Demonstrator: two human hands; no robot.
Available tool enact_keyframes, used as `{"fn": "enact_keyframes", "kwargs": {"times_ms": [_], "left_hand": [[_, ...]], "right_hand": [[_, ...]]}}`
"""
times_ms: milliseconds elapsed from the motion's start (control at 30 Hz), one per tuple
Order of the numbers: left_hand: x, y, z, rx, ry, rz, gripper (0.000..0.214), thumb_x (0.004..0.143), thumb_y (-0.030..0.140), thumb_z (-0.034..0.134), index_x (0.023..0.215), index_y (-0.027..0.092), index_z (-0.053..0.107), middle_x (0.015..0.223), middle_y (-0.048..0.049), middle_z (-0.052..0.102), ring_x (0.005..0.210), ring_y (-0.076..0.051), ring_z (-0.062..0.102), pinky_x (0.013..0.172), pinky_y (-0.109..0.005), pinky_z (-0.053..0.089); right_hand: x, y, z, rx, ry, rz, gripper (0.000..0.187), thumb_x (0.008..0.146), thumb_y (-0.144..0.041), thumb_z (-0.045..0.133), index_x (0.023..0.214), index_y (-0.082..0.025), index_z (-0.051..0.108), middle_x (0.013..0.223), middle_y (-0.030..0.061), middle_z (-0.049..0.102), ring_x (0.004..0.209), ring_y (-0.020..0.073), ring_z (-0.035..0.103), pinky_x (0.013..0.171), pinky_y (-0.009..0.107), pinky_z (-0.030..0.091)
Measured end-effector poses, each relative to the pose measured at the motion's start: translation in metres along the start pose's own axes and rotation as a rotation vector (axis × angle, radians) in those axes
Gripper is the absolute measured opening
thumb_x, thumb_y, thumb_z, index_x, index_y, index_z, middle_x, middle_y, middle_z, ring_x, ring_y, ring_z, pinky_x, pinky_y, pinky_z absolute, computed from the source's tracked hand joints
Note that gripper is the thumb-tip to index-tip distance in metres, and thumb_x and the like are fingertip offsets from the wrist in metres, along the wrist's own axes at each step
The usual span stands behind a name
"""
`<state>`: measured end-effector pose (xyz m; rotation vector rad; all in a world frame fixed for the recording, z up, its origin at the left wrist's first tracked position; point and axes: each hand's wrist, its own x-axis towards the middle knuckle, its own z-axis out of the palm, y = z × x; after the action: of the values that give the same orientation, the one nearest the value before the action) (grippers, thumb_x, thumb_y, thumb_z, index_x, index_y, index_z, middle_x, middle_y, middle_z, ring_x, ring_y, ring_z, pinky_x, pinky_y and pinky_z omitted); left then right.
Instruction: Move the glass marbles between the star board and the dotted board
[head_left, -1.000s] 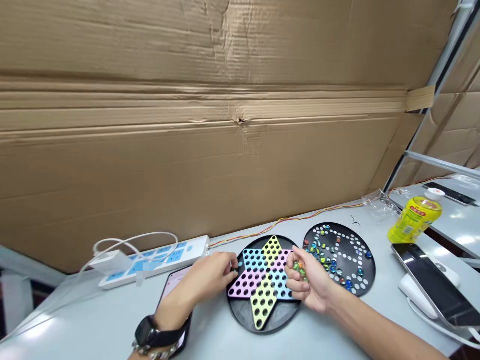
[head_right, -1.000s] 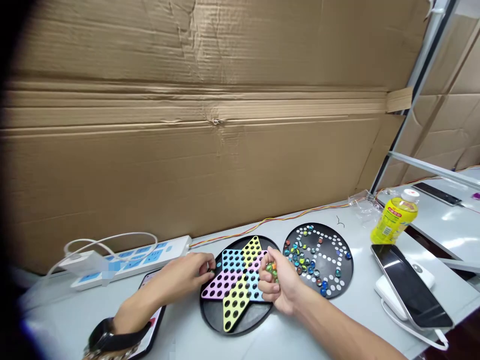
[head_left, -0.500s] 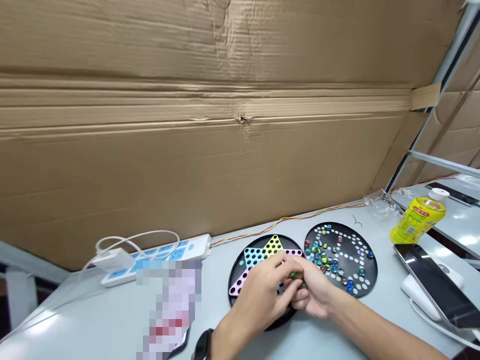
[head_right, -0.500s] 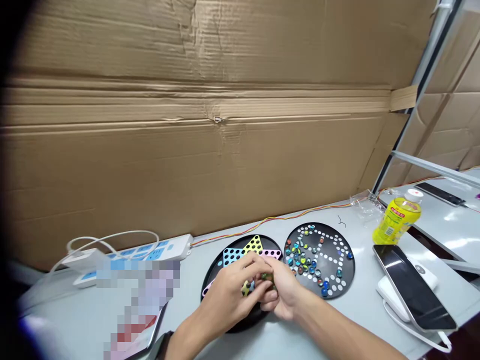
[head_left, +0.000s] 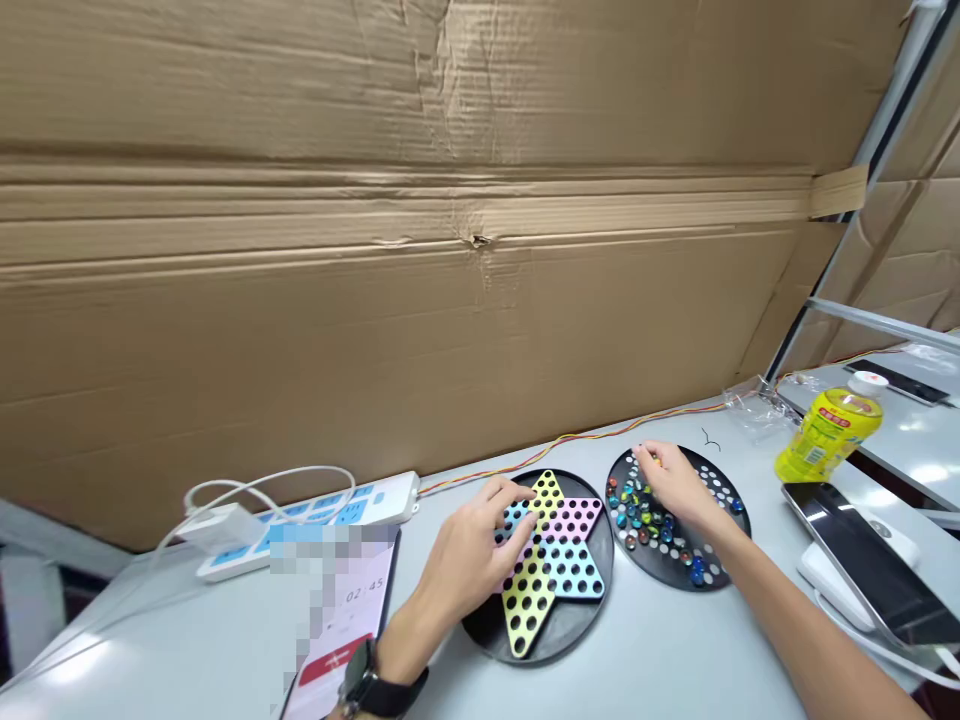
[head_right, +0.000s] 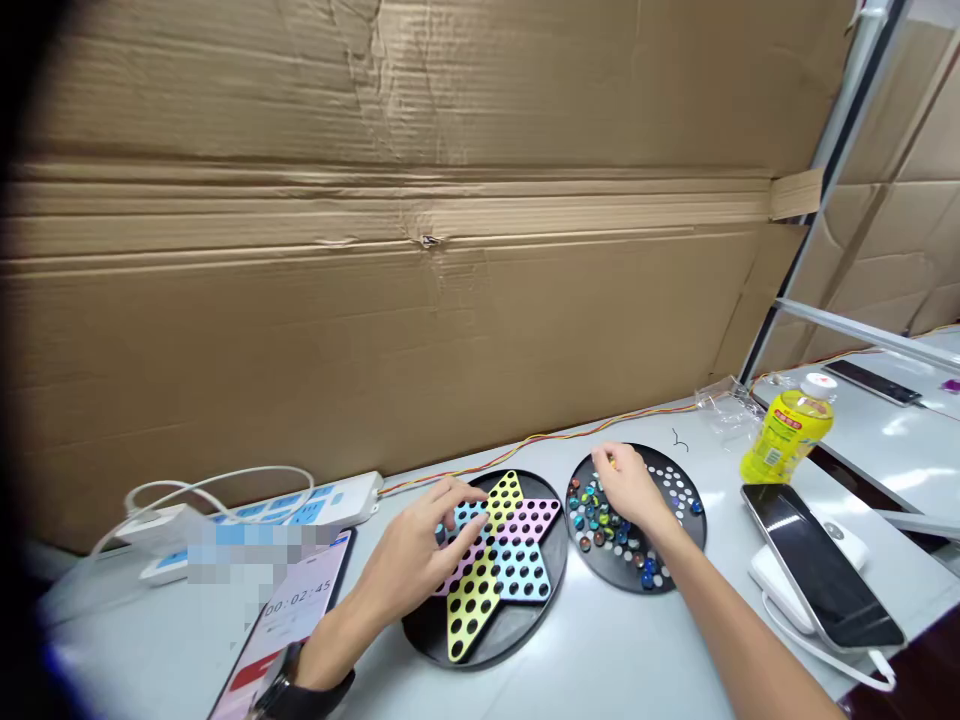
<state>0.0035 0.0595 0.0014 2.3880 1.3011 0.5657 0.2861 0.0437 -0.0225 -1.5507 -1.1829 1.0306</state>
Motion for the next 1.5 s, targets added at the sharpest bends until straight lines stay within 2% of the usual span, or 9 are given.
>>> {"fn": "enact_keyframes", "kwargs": {"times_ms": [133, 267, 567, 733, 833, 1000, 1133, 1233, 1500], "left_hand": [[0.003, -0.021, 0.006, 0.06, 0.002, -0.021, 0.029, 0.096, 0.043, 0.046, 0.11, 0.025, 0.064, 0.114, -0.004, 0.067, 0.079, -0.019, 0.065, 0.075, -0.032, 0.05], [0.004, -0.032, 0.01, 0.081, 0.005, -0.037, 0.029, 0.095, 0.042, 0.046, 0.11, 0.025, 0.064, 0.112, -0.0034, 0.068, 0.085, -0.021, 0.066, 0.076, -0.032, 0.049], [0.003, -0.036, 0.011, 0.061, -0.032, -0.022, 0.029, 0.096, 0.04, 0.045, 0.109, 0.023, 0.065, 0.114, -0.0044, 0.067, 0.094, -0.023, 0.067, 0.083, -0.034, 0.051], [0.003, -0.033, 0.012, 0.061, 0.004, 0.002, 0.029, 0.097, 0.04, 0.045, 0.11, 0.023, 0.065, 0.114, -0.0052, 0.068, 0.102, -0.024, 0.065, 0.091, -0.036, 0.051], [0.003, -0.031, 0.015, 0.071, 0.013, 0.04, 0.033, 0.098, 0.043, 0.046, 0.117, 0.024, 0.064, 0.125, -0.0071, 0.066, 0.116, -0.025, 0.061, 0.101, -0.039, 0.048], [-0.003, -0.036, 0.031, 0.164, -0.064, 0.095, 0.06, 0.095, 0.053, 0.052, 0.146, 0.023, 0.047, 0.152, -0.011, 0.049, 0.138, -0.032, 0.046, 0.115, -0.049, 0.038], [-0.006, -0.044, 0.044, 0.239, -0.086, 0.134, 0.065, 0.097, 0.053, 0.048, 0.154, 0.024, 0.037, 0.157, -0.0116, 0.043, 0.143, -0.033, 0.04, 0.119, -0.056, 0.029], [-0.007, -0.043, 0.046, 0.247, -0.085, 0.137, 0.064, 0.098, 0.051, 0.048, 0.154, 0.023, 0.037, 0.158, -0.012, 0.043, 0.144, -0.032, 0.04, 0.12, -0.056, 0.029], [-0.007, -0.039, 0.044, 0.267, -0.087, 0.135, 0.064, 0.099, 0.052, 0.046, 0.154, 0.021, 0.037, 0.157, -0.0118, 0.044, 0.143, -0.031, 0.04, 0.12, -0.055, 0.03]], "right_hand": [[0.01, 0.013, -0.017, -0.859, 0.109, -0.039, 0.032, 0.101, -0.031, 0.038, 0.081, -0.019, 0.059, 0.08, 0.0084, 0.066, 0.078, 0.0216, 0.062, 0.068, 0.03, 0.037], [0.004, 0.012, -0.013, -1.119, -0.016, 0.028, 0.035, 0.103, -0.031, 0.034, 0.102, -0.016, 0.066, 0.101, 0.0169, 0.072, 0.094, 0.0276, 0.068, 0.073, 0.033, 0.04], [0.0, 0.009, -0.017, -1.156, -0.012, -0.02, 0.034, 0.104, -0.033, 0.034, 0.109, -0.017, 0.063, 0.112, 0.0149, 0.069, 0.099, 0.0273, 0.068, 0.076, 0.033, 0.04], [-0.002, -0.003, -0.022, -1.024, 0.188, -0.068, 0.037, 0.104, -0.037, 0.03, 0.111, -0.019, 0.062, 0.114, 0.0132, 0.066, 0.096, 0.0265, 0.066, 0.079, 0.035, 0.042], [-0.01, -0.012, -0.01, -0.863, 0.26, -0.232, 0.037, 0.103, -0.04, 0.034, 0.117, -0.018, 0.06, 0.121, 0.0139, 0.063, 0.101, 0.0267, 0.064, 0.085, 0.037, 0.045], [-0.042, -0.011, 0.039, -0.75, -0.11, -0.56, 0.044, 0.097, -0.04, 0.049, 0.135, -0.02, 0.055, 0.144, 0.0164, 0.052, 0.13, 0.0314, 0.049, 0.109, 0.045, 0.039], [-0.063, 0.001, 0.068, -0.793, -0.442, -0.604, 0.066, 0.093, -0.047, 0.058, 0.15, -0.018, 0.043, 0.159, 0.0186, 0.037, 0.148, 0.0361, 0.029, 0.121, 0.055, 0.022], [-0.064, 0.005, 0.069, -0.806, -0.497, -0.575, 0.073, 0.093, -0.052, 0.056, 0.155, -0.018, 0.036, 0.164, 0.0183, 0.026, 0.153, 0.0353, 0.018, 0.123, 0.056, 0.014], [-0.059, 0.002, 0.064, -0.807, -0.507, -0.584, 0.073, 0.093, -0.05, 0.058, 0.154, -0.017, 0.038, 0.165, 0.0182, 0.026, 0.152, 0.0366, 0.021, 0.123, 0.055, 0.017]]}}
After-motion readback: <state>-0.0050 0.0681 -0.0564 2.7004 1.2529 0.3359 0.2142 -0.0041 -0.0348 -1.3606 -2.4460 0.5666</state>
